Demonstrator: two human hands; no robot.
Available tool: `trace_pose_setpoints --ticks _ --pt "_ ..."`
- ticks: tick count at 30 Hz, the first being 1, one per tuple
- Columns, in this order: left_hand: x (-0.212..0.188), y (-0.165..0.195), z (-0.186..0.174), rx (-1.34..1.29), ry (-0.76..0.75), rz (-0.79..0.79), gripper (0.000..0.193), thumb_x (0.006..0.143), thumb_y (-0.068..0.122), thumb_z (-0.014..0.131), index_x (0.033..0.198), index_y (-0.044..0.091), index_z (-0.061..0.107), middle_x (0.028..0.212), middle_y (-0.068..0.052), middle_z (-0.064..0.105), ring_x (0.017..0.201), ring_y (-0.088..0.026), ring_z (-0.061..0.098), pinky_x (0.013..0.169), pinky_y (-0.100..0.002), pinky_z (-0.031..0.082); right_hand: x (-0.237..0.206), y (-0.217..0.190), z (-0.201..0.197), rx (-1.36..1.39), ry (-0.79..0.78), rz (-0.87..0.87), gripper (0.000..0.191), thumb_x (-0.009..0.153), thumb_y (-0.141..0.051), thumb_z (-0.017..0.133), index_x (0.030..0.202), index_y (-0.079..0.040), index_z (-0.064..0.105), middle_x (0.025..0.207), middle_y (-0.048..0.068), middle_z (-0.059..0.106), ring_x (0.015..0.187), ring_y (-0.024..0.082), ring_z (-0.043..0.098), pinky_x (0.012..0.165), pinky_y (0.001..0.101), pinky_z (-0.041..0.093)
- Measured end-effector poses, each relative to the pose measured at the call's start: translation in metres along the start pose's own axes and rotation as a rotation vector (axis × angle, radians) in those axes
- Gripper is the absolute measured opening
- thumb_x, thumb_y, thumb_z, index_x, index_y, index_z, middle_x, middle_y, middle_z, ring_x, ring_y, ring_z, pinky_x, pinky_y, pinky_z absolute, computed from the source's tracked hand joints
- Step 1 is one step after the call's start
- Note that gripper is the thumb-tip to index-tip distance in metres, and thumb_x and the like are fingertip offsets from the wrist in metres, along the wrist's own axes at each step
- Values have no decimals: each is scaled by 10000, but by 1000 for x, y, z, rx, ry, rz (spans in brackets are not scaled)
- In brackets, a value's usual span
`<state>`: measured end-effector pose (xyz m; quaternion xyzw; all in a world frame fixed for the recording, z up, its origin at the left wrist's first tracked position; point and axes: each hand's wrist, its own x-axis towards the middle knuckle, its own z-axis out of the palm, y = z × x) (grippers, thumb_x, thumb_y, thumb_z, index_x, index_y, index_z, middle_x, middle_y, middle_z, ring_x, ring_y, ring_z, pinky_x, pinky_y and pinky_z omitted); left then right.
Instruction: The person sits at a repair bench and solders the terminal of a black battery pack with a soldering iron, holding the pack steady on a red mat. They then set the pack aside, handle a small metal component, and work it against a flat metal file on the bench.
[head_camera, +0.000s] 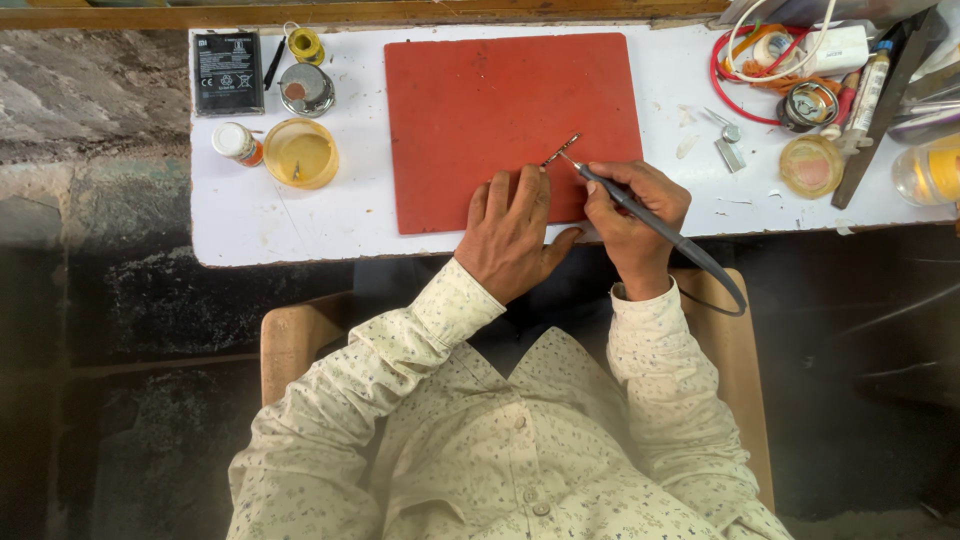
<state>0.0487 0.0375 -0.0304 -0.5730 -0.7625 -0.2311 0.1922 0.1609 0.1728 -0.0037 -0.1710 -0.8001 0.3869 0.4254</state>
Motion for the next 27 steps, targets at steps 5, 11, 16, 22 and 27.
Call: trace_pose_setpoints --ticks 5,11,16,22,27 --pt "0 0 1 1 4 3 773 907 552 701 1328 -85 584 1353 -192 509 1178 -346 530 980 -497 509 1 -2 2 -54 19 -20 151 900 63 752 1044 20 757 887 78 732 654 63 604 572 189 449" --pt "0 -1 2 7 3 6 782 910 558 698 1332 -91 583 1347 -195 509 1177 -340 535 974 -494 517 1 -4 3 -65 12 -61 156 895 63 745 1044 18 753 892 83 735 659 74 616 579 196 462" --pt "0 0 0 5 1 3 782 915 564 692 1329 -89 577 1352 -197 509 1188 -347 534 980 -498 515 1 -4 3 -81 26 -34 141 896 54 748 1032 19 758 866 80 729 635 73 598 563 200 447" --pt "1 0 -2 -6 -7 -11 774 920 552 685 1332 -94 581 1360 -189 510 1191 -350 540 988 -497 514 -1 -1 1 -61 73 -27 134 899 58 734 1029 29 751 880 75 730 638 56 567 574 195 421" --pt "-1 -1 -1 19 18 17 756 948 558 661 1325 -96 607 1356 -183 520 1175 -347 546 977 -500 531 -4 2 2 22 155 53 125 920 58 718 1040 33 742 904 56 725 677 36 565 602 180 419"
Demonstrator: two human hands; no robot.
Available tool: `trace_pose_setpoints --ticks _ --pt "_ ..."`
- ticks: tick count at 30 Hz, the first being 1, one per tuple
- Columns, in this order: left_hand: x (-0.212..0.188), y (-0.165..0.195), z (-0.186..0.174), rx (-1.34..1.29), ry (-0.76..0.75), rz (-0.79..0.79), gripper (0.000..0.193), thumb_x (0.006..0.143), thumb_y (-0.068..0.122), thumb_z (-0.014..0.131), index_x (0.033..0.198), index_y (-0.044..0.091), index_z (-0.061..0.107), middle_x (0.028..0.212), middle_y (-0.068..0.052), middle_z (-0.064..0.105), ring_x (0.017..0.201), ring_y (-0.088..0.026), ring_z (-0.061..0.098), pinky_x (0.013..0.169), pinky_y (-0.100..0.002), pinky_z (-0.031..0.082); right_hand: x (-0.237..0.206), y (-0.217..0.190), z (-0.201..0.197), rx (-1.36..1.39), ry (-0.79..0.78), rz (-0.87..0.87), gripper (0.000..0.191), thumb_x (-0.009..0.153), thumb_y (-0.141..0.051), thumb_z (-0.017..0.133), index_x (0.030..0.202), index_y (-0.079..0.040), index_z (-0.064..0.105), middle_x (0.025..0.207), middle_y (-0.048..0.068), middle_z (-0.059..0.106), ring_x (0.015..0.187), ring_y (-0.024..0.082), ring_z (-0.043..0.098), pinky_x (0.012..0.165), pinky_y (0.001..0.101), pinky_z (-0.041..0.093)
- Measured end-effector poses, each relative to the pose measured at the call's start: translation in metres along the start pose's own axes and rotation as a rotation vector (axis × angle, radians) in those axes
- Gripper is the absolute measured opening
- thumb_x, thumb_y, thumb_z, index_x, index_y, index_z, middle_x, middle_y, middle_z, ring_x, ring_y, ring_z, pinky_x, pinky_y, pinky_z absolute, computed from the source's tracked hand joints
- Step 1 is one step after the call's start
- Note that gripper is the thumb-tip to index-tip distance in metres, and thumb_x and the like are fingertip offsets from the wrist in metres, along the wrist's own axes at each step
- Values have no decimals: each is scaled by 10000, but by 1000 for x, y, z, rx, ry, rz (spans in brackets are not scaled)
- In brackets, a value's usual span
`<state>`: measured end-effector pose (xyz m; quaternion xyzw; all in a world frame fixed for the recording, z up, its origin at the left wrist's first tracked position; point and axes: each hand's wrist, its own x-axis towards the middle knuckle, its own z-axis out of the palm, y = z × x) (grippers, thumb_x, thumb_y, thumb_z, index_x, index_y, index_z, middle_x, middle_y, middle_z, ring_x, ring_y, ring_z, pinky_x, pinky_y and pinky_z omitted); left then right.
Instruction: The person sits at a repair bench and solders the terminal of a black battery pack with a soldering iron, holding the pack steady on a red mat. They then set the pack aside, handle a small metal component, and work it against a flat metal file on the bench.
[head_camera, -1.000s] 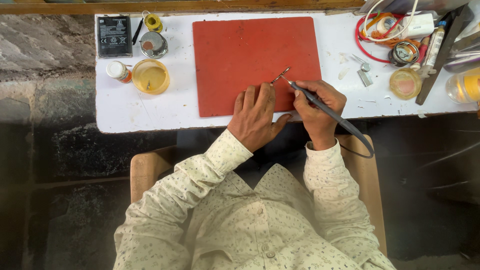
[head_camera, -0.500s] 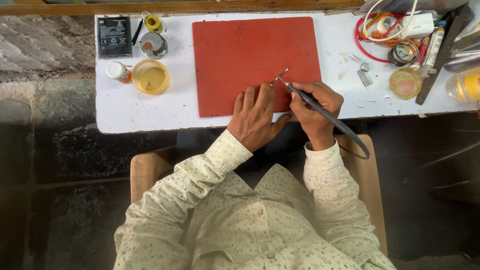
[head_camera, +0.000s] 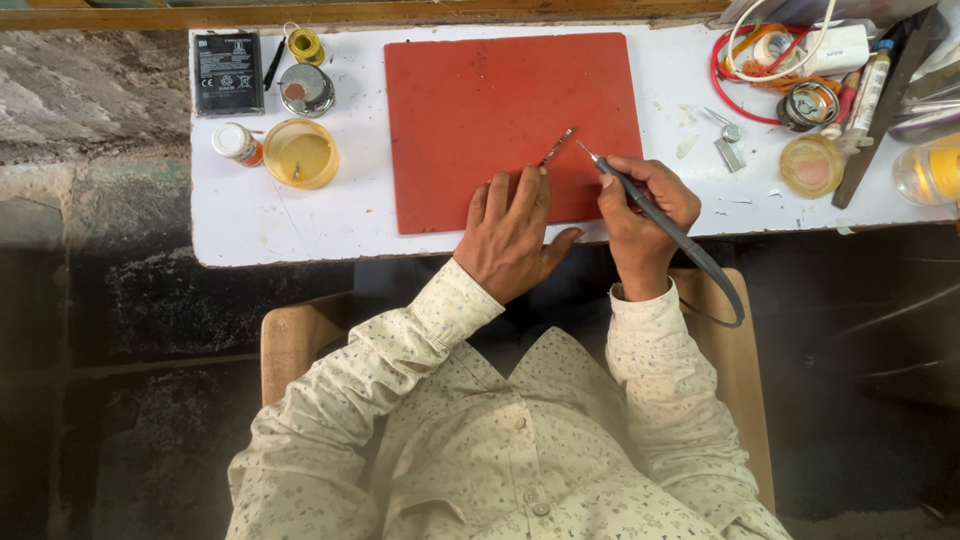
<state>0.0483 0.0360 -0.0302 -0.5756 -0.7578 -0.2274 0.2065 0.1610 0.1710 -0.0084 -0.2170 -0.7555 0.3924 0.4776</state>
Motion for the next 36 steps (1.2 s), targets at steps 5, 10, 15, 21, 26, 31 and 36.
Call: trace_pose_setpoints --ticks 5,10,15,21,26,31,36 --pt "0 0 3 28 24 13 741 952 559 650 1313 -87 625 1359 -191 537 1165 -353 550 946 -491 541 1 0 -1 -48 -12 -22 126 915 66 718 1034 36 743 890 58 720 658 41 546 589 189 409" --pt "0 1 4 27 22 12 735 955 563 644 1309 -81 626 1353 -187 542 1164 -353 551 948 -488 542 4 -2 1 -56 -37 -42 140 923 52 727 1061 36 746 892 61 722 646 45 537 581 192 404" --pt "0 0 3 26 15 7 733 958 567 636 1312 -75 622 1347 -183 542 1157 -351 548 956 -491 537 8 -3 2 -72 -103 -46 163 935 40 734 1096 26 753 904 67 727 633 42 528 572 195 397" --pt "0 0 2 30 12 10 731 957 567 632 1306 -75 623 1350 -181 543 1155 -347 543 947 -487 535 10 -3 4 -88 -130 -29 153 938 16 755 1090 19 765 862 57 714 604 36 508 547 190 387" --pt "0 0 3 21 9 6 734 958 570 631 1309 -74 613 1353 -181 538 1165 -350 541 953 -490 533 12 -3 4 -90 -132 -20 158 941 13 756 1098 18 761 883 55 724 608 32 513 548 186 398" --pt "0 0 3 16 12 6 727 958 562 630 1313 -72 609 1359 -181 533 1172 -352 539 955 -489 531 12 -3 4 -92 -139 -15 152 939 19 756 1091 20 763 879 58 724 606 33 510 547 188 391" --pt "0 -1 2 -1 -3 2 726 962 553 627 1313 -82 609 1357 -187 531 1167 -356 542 953 -493 534 11 -3 5 -88 -132 -2 158 932 21 753 1090 23 764 893 57 730 602 29 511 538 186 390"
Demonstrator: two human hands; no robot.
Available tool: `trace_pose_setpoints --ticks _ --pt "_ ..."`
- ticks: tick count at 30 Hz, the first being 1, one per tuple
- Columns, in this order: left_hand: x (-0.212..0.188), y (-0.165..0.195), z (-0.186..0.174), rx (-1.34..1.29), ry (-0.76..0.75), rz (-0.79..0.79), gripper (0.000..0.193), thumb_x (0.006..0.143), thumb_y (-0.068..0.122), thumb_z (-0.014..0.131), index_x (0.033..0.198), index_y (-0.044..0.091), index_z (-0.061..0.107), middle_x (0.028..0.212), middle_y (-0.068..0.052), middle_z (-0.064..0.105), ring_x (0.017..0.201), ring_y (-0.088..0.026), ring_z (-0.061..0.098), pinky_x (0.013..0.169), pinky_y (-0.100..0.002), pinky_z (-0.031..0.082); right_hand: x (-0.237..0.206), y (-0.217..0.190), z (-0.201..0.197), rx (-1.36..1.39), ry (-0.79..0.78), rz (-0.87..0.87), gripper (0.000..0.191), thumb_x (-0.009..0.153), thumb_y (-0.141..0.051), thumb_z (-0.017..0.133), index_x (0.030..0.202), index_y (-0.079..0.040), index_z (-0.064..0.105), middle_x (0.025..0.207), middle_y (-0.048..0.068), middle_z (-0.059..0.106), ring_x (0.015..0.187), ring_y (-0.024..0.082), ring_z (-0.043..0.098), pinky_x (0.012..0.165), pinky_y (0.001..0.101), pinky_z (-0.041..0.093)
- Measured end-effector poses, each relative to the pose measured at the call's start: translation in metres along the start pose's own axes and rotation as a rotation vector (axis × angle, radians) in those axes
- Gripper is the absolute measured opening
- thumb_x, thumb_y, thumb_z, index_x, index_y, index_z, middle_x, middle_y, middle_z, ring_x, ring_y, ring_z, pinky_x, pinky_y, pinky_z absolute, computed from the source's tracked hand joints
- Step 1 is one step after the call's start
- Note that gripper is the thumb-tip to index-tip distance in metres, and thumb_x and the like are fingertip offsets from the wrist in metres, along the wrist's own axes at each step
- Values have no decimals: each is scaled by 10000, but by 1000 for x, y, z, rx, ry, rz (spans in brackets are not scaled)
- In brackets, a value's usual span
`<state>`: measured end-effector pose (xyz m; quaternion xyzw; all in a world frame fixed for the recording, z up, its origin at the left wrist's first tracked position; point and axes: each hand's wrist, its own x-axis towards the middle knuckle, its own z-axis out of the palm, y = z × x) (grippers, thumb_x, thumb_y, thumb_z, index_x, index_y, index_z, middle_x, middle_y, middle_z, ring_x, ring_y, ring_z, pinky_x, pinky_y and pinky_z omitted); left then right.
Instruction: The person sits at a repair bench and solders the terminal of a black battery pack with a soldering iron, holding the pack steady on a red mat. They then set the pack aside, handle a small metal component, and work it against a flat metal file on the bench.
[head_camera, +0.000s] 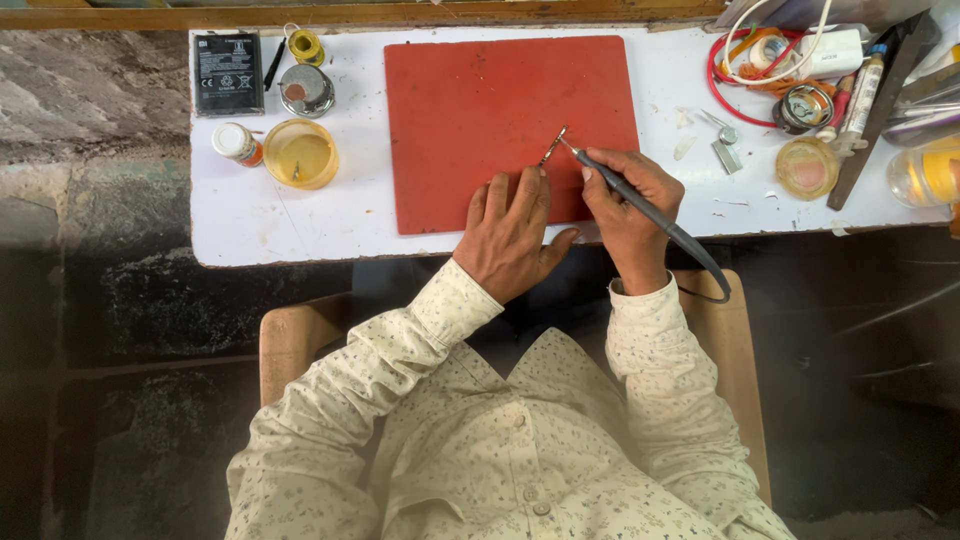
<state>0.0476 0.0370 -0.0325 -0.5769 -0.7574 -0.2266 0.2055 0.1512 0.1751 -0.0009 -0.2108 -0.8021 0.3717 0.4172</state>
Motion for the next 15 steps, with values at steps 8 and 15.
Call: trace_pose_setpoints --ticks 8,15 --pt "0 0 -1 13 19 7 723 965 563 626 1301 -77 617 1361 -193 533 1160 -361 544 948 -500 531 -2 3 0 23 60 15 157 962 22 737 1117 36 751 874 32 700 646 29 503 579 191 390" --pt "0 0 -2 1 6 5 714 969 553 629 1306 -76 619 1366 -198 531 1164 -368 543 956 -503 531 -1 4 -1 41 64 27 169 971 15 743 1137 40 748 892 34 707 660 28 497 588 187 388"
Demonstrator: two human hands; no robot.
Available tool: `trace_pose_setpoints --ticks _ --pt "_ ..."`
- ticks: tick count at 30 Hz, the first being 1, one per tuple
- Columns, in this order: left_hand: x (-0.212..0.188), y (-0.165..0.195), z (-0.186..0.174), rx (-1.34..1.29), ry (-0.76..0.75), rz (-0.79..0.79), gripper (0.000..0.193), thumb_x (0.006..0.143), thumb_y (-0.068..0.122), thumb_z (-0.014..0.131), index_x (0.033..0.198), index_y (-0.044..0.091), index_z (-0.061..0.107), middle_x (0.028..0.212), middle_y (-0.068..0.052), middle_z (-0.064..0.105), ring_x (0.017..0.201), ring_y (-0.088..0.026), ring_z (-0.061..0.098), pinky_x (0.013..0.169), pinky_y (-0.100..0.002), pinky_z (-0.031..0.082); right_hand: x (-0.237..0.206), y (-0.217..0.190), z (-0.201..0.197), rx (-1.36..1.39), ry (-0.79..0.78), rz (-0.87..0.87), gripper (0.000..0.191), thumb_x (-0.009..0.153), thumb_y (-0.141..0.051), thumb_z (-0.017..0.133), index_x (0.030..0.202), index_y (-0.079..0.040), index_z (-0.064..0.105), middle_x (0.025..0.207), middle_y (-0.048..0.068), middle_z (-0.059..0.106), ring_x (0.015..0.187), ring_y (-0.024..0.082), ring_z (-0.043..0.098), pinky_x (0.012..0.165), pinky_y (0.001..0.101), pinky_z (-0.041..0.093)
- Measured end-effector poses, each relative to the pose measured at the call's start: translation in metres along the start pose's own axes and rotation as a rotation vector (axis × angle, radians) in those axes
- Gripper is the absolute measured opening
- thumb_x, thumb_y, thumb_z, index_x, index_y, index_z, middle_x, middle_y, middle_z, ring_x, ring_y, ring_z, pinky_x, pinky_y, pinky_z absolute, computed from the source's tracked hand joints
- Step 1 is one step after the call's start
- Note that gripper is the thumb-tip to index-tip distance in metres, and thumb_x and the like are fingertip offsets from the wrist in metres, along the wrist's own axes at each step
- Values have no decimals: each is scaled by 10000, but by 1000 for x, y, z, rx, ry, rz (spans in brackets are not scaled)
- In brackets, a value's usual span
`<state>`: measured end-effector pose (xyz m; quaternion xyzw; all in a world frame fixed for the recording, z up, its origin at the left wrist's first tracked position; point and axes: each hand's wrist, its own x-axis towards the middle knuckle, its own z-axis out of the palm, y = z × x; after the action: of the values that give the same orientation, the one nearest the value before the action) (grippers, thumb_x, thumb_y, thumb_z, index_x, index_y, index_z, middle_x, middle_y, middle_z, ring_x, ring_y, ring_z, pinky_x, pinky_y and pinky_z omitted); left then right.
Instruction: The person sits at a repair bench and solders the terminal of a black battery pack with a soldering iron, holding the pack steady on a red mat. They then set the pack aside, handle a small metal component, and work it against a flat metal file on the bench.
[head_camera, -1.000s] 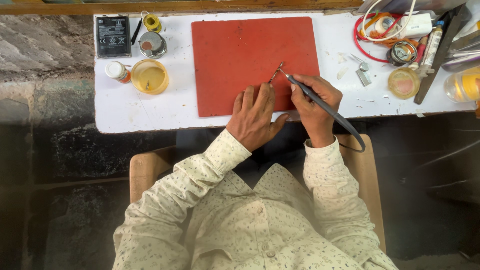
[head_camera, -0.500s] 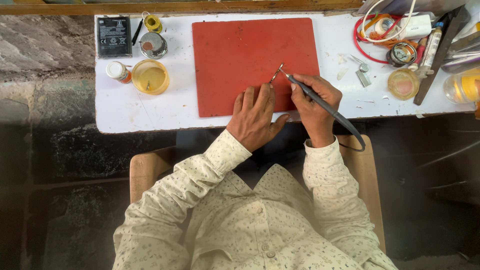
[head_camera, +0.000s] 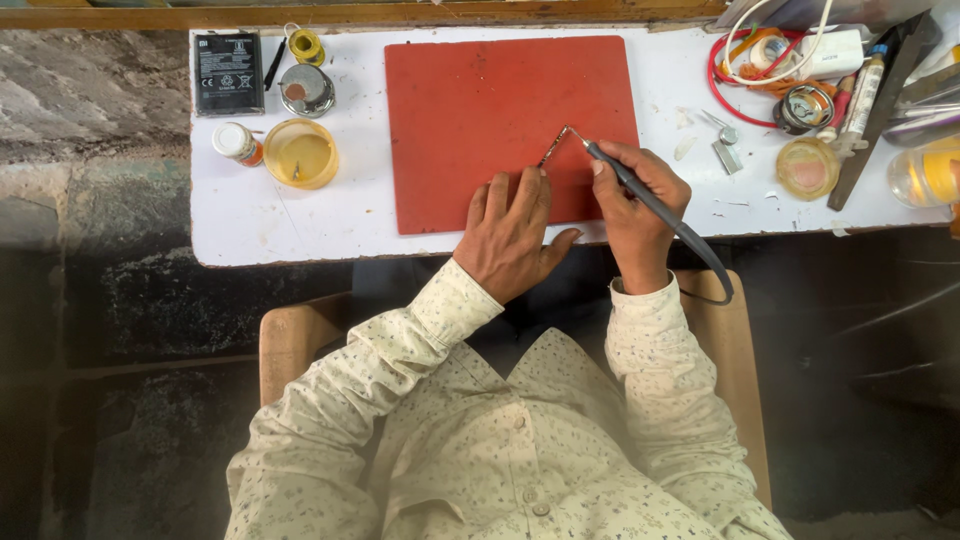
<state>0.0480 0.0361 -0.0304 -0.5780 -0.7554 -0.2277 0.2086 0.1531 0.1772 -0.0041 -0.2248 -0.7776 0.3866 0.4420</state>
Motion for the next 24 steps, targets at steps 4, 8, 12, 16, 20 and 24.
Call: trace_pose_setpoints --ticks 4,8,12,16,20,24 --pt "0 1 0 -4 1 -5 719 961 556 630 1305 -75 616 1366 -195 528 1171 -366 544 959 -506 530 2 -1 0 17 -32 0 161 964 6 745 1122 34 750 942 53 736 673 27 537 585 182 408" --pt "1 1 0 -2 3 -6 721 961 556 631 1304 -78 614 1368 -195 528 1174 -366 542 959 -505 529 2 -2 0 3 -56 -7 166 959 -1 757 1123 26 758 923 60 738 642 30 520 568 183 401" --pt "1 1 0 2 1 -6 723 959 556 633 1305 -78 615 1363 -193 531 1174 -365 544 959 -499 528 4 -1 2 -13 -47 -3 166 954 4 758 1118 27 758 903 59 732 637 29 517 564 184 401" --pt "0 1 1 3 6 -6 722 964 556 634 1312 -77 615 1365 -187 531 1157 -357 544 963 -495 530 5 0 3 -4 -31 22 165 952 7 749 1116 27 758 907 54 742 636 25 523 561 182 402" --pt "0 0 2 4 2 2 728 967 562 626 1307 -81 615 1359 -194 532 1149 -357 545 950 -498 528 4 -1 2 4 -51 14 167 948 5 751 1114 27 758 912 56 743 628 24 524 552 178 399" --pt "0 0 3 7 2 2 728 968 564 615 1310 -79 613 1359 -193 534 1150 -356 547 949 -499 531 4 -2 1 -7 -51 3 163 951 3 761 1113 25 765 896 58 737 626 30 510 559 181 393"
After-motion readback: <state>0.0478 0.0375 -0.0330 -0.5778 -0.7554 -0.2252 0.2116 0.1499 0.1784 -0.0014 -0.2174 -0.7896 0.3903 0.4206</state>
